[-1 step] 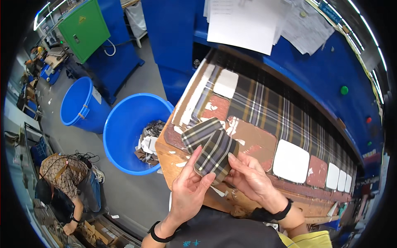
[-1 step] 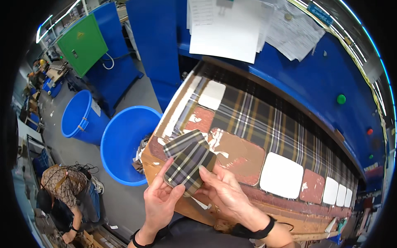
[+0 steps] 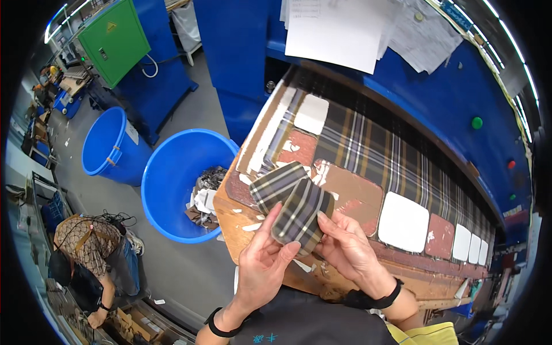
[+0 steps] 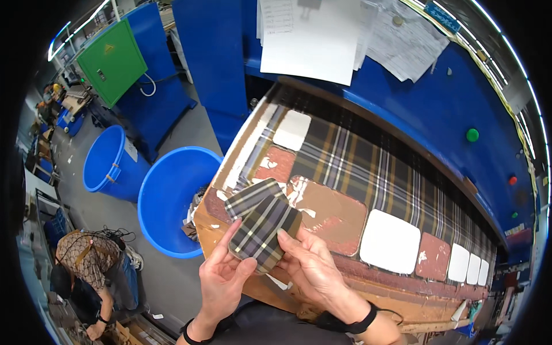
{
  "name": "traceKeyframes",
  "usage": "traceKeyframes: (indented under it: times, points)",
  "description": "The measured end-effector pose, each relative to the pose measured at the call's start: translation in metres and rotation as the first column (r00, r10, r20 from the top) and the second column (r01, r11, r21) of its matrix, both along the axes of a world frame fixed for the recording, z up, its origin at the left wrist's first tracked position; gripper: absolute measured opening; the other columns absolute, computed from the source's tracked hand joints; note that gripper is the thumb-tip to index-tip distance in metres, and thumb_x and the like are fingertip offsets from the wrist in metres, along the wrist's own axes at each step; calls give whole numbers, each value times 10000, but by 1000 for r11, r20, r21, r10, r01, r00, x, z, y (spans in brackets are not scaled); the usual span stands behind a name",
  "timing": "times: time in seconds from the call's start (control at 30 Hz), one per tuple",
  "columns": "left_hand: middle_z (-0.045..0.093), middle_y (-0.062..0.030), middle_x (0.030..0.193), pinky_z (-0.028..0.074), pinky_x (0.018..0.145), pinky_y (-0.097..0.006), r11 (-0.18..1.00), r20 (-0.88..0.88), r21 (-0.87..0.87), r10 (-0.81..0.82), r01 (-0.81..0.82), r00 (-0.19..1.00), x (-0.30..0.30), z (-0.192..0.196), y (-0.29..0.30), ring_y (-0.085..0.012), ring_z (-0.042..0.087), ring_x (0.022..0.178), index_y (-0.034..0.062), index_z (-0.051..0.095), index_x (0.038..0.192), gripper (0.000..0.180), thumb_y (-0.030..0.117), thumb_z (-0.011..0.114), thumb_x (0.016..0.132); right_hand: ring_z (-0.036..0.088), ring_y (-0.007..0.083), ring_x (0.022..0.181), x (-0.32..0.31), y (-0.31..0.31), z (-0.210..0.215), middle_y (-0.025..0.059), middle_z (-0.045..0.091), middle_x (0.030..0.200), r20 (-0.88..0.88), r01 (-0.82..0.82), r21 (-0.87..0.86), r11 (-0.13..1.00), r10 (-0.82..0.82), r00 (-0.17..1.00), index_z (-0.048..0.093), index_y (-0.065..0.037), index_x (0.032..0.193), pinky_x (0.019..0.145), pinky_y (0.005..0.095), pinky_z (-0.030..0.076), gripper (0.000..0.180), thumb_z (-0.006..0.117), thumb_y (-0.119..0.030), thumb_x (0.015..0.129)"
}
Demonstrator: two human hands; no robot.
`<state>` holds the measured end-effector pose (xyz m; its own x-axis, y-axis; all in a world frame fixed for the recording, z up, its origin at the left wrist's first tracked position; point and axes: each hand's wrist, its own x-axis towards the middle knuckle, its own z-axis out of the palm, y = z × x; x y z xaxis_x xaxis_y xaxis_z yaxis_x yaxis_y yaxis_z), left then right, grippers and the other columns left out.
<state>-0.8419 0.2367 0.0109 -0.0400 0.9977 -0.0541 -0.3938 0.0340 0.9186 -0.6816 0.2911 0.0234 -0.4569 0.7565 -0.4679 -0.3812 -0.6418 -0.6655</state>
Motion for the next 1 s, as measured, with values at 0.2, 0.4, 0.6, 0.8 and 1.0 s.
traceKeyframes:
  times: [0.2, 0.4, 0.6, 0.8, 1.0]
  points:
    - [479, -187, 1359, 444, 1005, -316, 994, 77, 7, -114, 113, 991, 3, -4, -7, -205, 516, 1212, -74, 293, 1435, 614, 51, 611, 925, 576, 142, 1050, 5, -33, -13, 27, 623, 1155, -119, 182, -124, 975, -197, 973, 568, -55, 1192, 936, 362, 455, 251, 528, -195, 989]
    - [500, -166, 1335, 448, 996, -310, 984, 140, -64, -157, 167, 978, 1, -6, -15, -193, 516, 1199, -75, 330, 1418, 614, 79, 643, 913, 573, 137, 1072, 2, -51, -17, 22, 630, 1159, -197, 226, -235, 945, -274, 941, 587, -61, 1164, 955, 339, 441, 222, 540, -173, 978]
    - [510, -140, 1327, 462, 978, -299, 986, 163, -44, -149, 158, 975, -1, -13, -23, -181, 524, 1179, -67, 360, 1407, 591, 72, 646, 909, 576, 154, 1093, -2, -60, -26, 45, 632, 1166, -193, 250, -245, 937, -300, 934, 579, -42, 1182, 959, 333, 443, 244, 534, -168, 978]
    - [532, -132, 1304, 472, 963, -303, 993, 113, -21, -114, 117, 987, -12, -13, -36, -173, 541, 1154, -57, 375, 1405, 565, 63, 631, 916, 576, 161, 1087, -11, -62, -34, 55, 619, 1186, -362, 101, -177, 979, -161, 918, 546, -16, 1215, 961, 341, 443, 283, 538, -163, 974]
    - [681, -156, 1037, 554, 733, -285, 979, -510, 199, 134, -34, 850, -19, -14, -51, -195, 690, 831, -69, 468, 1340, 516, -40, 611, 845, 559, 149, 1107, -14, -61, -52, 54, 603, 1213, -282, 24, -35, 999, -33, 959, 498, -49, 1288, 970, 346, 432, 347, 551, -174, 969]
